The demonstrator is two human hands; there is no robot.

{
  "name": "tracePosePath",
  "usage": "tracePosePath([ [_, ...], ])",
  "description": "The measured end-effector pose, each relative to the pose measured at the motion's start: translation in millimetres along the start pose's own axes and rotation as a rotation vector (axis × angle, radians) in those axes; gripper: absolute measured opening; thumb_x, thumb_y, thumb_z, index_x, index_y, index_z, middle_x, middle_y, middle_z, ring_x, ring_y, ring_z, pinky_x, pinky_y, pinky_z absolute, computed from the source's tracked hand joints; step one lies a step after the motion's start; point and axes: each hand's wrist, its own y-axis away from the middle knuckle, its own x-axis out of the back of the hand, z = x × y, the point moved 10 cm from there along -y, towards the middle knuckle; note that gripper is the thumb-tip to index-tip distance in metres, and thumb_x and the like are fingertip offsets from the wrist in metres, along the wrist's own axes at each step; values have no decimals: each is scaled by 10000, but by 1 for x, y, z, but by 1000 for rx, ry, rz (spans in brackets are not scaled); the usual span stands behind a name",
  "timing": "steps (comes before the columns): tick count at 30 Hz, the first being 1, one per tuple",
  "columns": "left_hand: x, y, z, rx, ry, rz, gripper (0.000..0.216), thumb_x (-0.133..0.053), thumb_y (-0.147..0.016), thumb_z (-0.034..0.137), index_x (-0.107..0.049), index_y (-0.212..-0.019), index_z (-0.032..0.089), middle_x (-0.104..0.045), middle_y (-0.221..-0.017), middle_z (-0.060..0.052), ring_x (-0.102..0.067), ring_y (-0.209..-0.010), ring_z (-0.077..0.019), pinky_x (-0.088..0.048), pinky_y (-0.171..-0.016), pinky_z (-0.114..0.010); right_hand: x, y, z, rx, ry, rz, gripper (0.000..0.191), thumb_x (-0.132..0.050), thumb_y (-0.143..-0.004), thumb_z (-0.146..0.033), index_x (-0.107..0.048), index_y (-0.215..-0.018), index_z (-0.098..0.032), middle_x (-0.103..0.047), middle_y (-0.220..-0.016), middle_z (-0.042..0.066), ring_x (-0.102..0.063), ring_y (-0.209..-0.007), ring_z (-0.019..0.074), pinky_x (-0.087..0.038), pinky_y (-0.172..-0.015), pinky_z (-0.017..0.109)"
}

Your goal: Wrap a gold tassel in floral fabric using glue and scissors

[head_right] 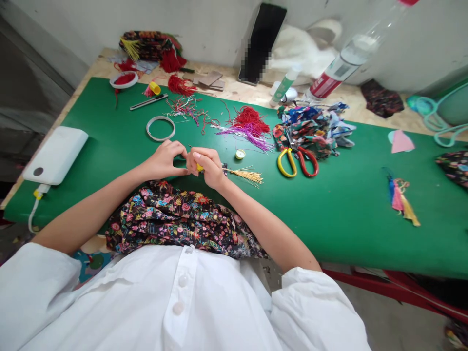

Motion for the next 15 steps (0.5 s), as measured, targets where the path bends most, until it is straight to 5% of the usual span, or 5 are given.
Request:
tracePosePath([
  [5, 1, 0, 1, -3, -3, -7, 323, -776, -710, 409, -679, -940, 204, -619, -1027, -50, -514, -1039, -267, -389, -981, -426, 21, -3, -35, 82, -116, 155, 446, -654, -848, -489, -454, -560, -214, -406, -482, -48, -386, -414, 100, -388, -506, 283],
  [8, 2, 1, 2, -9, 1, -2, 310, -776, -712, 390, -684, -942, 204, -621, -1050, -49, -511, -1052, -265, -385, -1001, -429, 34, -4, -54, 56, -11, 121, 474, -673, -847, -508, -460, -546, -211, -404, -462, -45, -361, -374, 87, -352, -441, 270],
  [15, 2, 1, 1, -7, 7, -10, 325, -774, -720, 401, -685, -960, 200, -628, -1072, -58, -515, -1066, -270, -384, -1000, -430, 54, -3, -50, -134, 85, 54, 437, -728, -830, -493, -517, -580, -205, -435, -418, -53, -345, -311, 77, -260, -330, 226],
])
